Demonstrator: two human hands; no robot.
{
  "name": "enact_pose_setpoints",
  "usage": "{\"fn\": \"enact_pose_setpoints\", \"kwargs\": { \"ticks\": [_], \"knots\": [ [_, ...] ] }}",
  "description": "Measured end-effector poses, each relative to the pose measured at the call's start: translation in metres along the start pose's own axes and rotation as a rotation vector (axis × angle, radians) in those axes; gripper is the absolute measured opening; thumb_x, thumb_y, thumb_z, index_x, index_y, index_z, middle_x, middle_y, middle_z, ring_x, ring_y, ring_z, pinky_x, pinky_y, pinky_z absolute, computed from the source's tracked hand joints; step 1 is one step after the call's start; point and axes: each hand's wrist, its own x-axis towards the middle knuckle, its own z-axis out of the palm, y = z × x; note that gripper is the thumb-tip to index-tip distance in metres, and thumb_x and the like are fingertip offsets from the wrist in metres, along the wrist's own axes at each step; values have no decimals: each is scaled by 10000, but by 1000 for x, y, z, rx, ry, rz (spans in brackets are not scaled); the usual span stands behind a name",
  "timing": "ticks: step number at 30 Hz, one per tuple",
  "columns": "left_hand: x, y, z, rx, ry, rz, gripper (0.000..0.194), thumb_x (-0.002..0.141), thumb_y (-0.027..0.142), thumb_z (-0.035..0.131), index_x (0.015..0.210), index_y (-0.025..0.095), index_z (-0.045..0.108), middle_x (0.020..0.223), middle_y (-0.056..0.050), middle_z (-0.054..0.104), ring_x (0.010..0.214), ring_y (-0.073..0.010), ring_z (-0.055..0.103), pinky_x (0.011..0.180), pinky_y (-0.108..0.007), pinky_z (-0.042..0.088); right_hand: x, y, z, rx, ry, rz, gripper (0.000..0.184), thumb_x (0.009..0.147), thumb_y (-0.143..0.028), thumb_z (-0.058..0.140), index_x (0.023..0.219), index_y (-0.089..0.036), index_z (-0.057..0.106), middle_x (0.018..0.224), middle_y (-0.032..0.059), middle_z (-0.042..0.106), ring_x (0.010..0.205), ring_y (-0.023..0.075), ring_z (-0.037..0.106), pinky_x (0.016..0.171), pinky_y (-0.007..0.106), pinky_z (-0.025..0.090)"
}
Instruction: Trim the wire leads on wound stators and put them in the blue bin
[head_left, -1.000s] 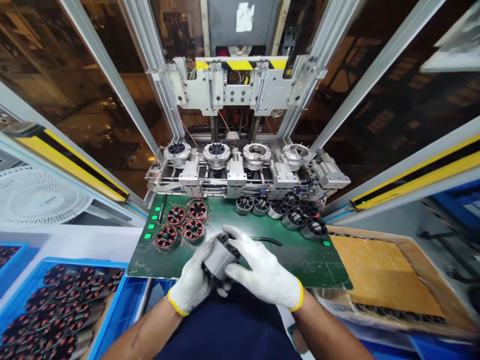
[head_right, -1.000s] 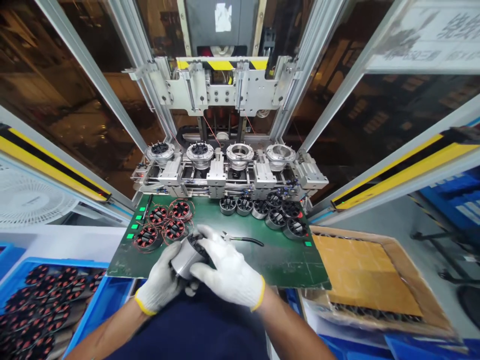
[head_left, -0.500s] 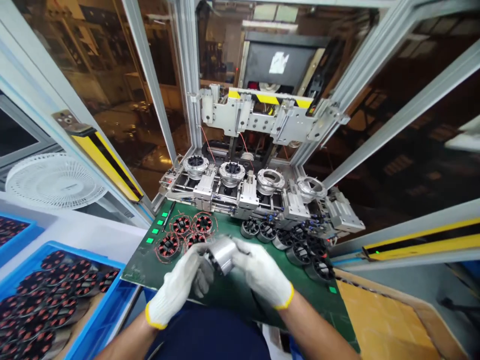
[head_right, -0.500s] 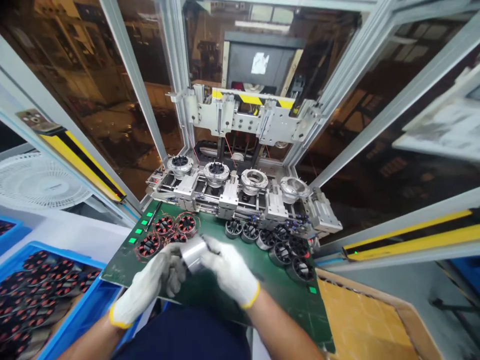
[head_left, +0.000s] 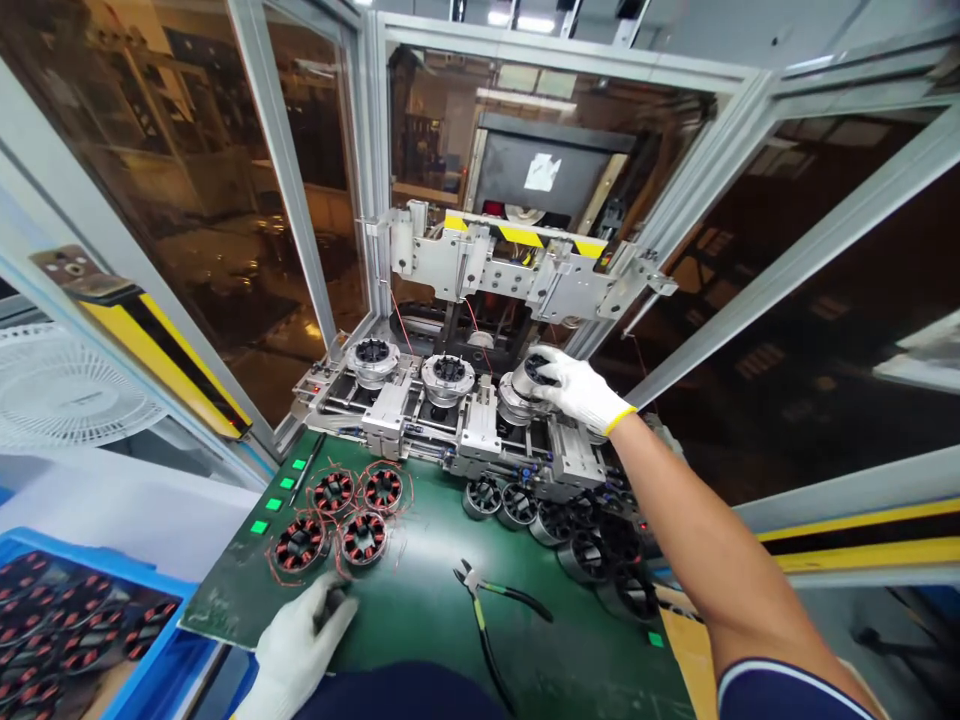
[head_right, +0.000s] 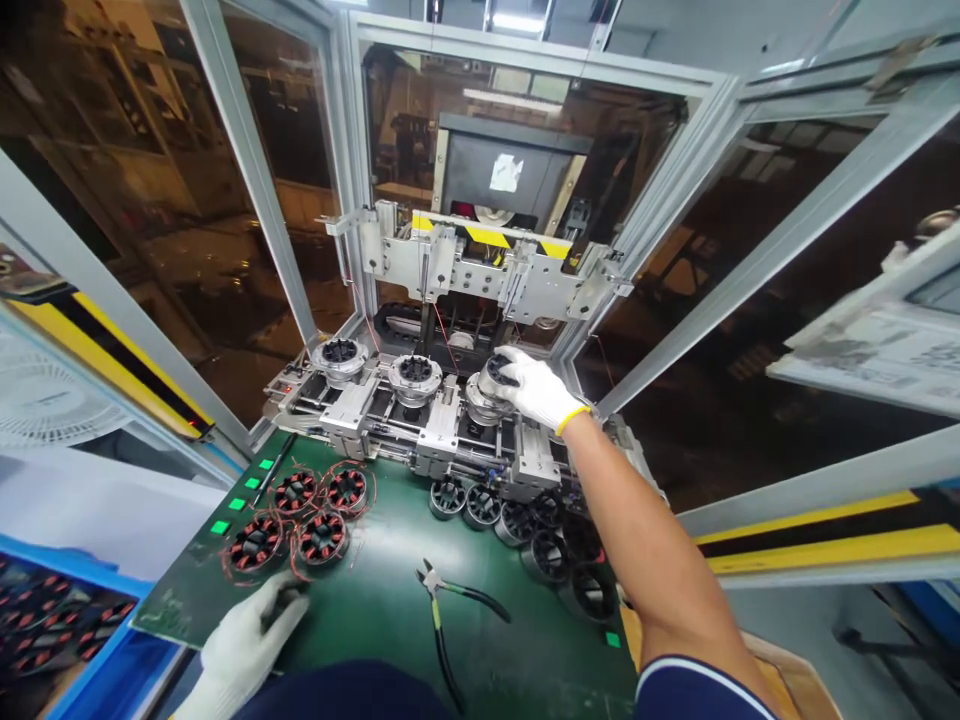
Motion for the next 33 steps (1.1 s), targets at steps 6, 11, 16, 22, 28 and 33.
{"fn": "enact_pose_setpoints", "kwargs": {
  "ticks": [6, 11, 16, 22, 28, 33],
  "knots": [
    [4, 5, -5, 84, -28, -32, 307, 841, 447, 449, 1029, 256, 599, 871, 2, 719, 812, -190, 670, 674, -255, 460, -7, 12, 5, 9, -58, -49, 248, 800, -246, 564, 1005, -164, 676, 1413, 46, 411, 1181, 218, 500, 1039, 317, 366],
    [8, 3, -4, 89, -82, -51, 314, 842, 453, 444, 1037, 246, 575, 880, -6, 724, 835, -192, 673, 709, -259, 468, 0, 12, 5, -64, -133, 4, 321, 831, -327, 541, 1089, -180, 662, 1420, 39, 409, 1154, 245, 513, 1010, 342, 388],
    [9, 4, -5, 77, -85, -68, 313, 841, 453, 454, 1048, 249, 570, 897, -11, 729, 872, -200, 677, 732, -263, 478, 8, 8, -3, -154, -200, 5, 358, 833, -394, 527, 1046, -152, 683, 1398, 75, 428, 1061, 261, 565, 941, 347, 430],
    [4, 17, -10, 84, -36, -89, 325, 837, 459, 455, 1044, 247, 589, 866, -14, 730, 838, -215, 682, 705, -278, 491, 18, 10, -13, -87, -295, -29, 357, 771, -430, 617, 996, -165, 695, 1265, 76, 538, 1012, 262, 586, 904, 340, 441],
    [3, 22, -9, 117, -28, -92, 352, 824, 475, 465, 1058, 246, 594, 882, -31, 733, 855, -239, 684, 699, -301, 505, 1, -2, 29, -279, -288, 95, 789, 512, -541, 799, 1130, -84, 620, 1434, 193, 312, 1119, 381, 499, 884, 433, 469],
    [2, 22, -10, 153, -14, -79, 379, 834, 517, 431, 1050, 242, 577, 840, -40, 731, 831, -246, 690, 694, -303, 515, -16, -24, 35, -229, -96, 87, 828, 545, -499, 800, 1205, -66, 550, 1412, 217, 335, 1196, 414, 406, 942, 508, 411]
  ]
}}
